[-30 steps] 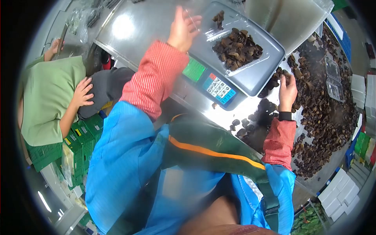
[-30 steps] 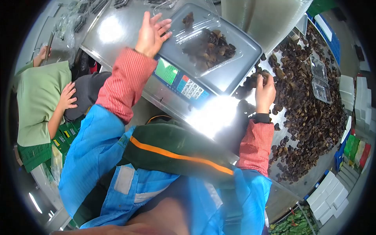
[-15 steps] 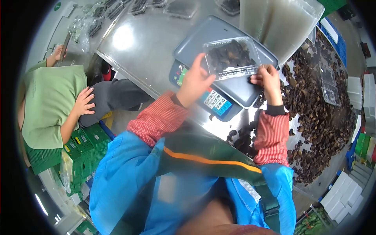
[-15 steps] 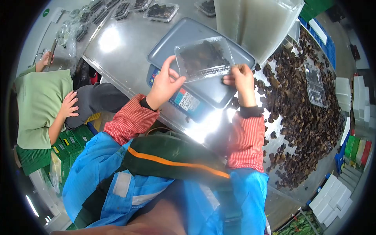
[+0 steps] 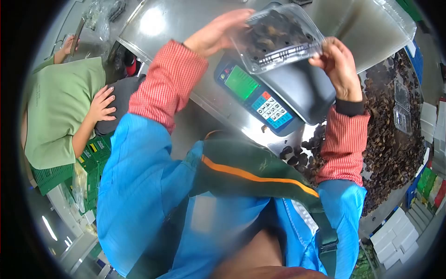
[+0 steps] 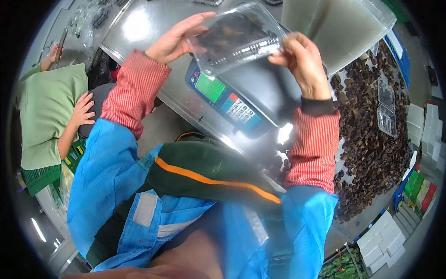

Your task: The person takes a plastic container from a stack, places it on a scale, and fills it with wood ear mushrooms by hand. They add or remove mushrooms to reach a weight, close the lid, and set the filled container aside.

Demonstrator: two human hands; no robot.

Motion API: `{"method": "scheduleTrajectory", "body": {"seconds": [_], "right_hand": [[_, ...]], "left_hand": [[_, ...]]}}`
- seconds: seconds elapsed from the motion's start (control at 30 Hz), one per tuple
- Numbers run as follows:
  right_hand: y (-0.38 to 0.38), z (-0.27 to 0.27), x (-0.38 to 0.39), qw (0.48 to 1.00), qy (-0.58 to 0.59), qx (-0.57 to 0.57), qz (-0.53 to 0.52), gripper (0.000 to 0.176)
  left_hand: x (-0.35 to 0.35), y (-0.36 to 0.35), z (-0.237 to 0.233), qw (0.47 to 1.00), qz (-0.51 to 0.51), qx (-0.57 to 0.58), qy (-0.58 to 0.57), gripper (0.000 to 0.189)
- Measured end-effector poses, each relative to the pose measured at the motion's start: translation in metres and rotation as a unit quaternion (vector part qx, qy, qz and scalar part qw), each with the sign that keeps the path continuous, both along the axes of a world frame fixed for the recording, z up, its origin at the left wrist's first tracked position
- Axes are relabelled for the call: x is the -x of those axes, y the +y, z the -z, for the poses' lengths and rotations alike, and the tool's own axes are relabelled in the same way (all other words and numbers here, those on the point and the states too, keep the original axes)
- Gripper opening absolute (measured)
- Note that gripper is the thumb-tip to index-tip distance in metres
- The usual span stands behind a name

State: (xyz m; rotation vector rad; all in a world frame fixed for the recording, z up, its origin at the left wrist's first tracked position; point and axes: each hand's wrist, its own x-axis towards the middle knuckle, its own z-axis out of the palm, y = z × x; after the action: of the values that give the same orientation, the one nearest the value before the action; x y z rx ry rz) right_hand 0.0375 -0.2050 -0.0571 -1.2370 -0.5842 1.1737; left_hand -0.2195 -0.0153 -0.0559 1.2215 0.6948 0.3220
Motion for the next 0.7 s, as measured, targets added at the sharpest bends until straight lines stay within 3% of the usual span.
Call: {"method": "scheduleTrajectory", "body": {"seconds": [0.07, 0.17, 0.2, 0.23, 0.3, 0.33, 0.43, 0.47, 0.53, 0.57, 0.6, 0.63, 0.7], "right_hand": [[0.019, -0.004, 0.001, 1.000, -0.012, -0.003, -0.013, 0.015], [0.028, -0.012, 0.010, 0.981, -0.190, 0.048, 0.009, 0.024], [0.028, -0.004, 0.004, 0.959, -0.281, 0.013, 0.031, 0.030], [0.025, -0.011, -0.004, 0.912, -0.408, 0.002, 0.048, 0.032], [0.020, -0.036, -0.016, 0.720, -0.673, -0.067, 0.159, 0.033], [0.016, -0.051, -0.025, 0.644, -0.739, -0.051, 0.193, 0.031], [0.015, -0.114, -0.046, 0.349, -0.900, -0.009, 0.263, 0.032], [0.018, -0.126, -0.054, 0.322, -0.913, 0.023, 0.248, 0.038], [0.024, -0.141, -0.079, 0.267, -0.935, 0.089, 0.218, 0.052], [0.022, -0.142, -0.099, 0.221, -0.959, 0.107, 0.142, 0.045], [0.017, -0.141, -0.127, 0.175, -0.975, 0.124, 0.064, 0.039], [0.014, -0.139, -0.152, 0.129, -0.982, 0.140, -0.016, 0.034], [0.013, -0.111, -0.186, 0.380, -0.919, 0.107, 0.001, 0.033]], "left_hand": [[0.002, 0.015, 0.000, 0.996, 0.081, 0.029, -0.008, 0.044], [0.007, 0.028, 0.005, 0.989, 0.072, 0.125, -0.009, 0.044], [0.005, 0.034, 0.008, 0.989, 0.051, 0.136, -0.005, 0.043], [0.005, 0.050, 0.015, 0.991, 0.038, 0.128, -0.003, 0.043], [0.003, 0.093, 0.031, 0.994, 0.014, 0.111, 0.002, 0.043], [-0.011, 0.101, 0.021, 0.994, 0.025, 0.102, -0.036, 0.055], [-0.060, 0.133, 0.020, 0.964, -0.048, 0.111, -0.238, 0.054], [-0.074, 0.148, 0.017, 0.936, -0.092, 0.240, -0.239, 0.055], [-0.100, 0.143, 0.018, 0.960, -0.137, 0.205, -0.134, 0.060], [-0.110, 0.135, 0.020, 0.966, -0.161, 0.188, -0.079, 0.062], [-0.109, 0.144, 0.050, 0.988, 0.010, 0.108, -0.114, 0.082], [-0.110, 0.125, 0.041, 0.987, 0.005, 0.107, -0.118, 0.067], [-0.094, 0.056, 0.009, 0.987, -0.006, 0.099, -0.127, 0.041]]}}
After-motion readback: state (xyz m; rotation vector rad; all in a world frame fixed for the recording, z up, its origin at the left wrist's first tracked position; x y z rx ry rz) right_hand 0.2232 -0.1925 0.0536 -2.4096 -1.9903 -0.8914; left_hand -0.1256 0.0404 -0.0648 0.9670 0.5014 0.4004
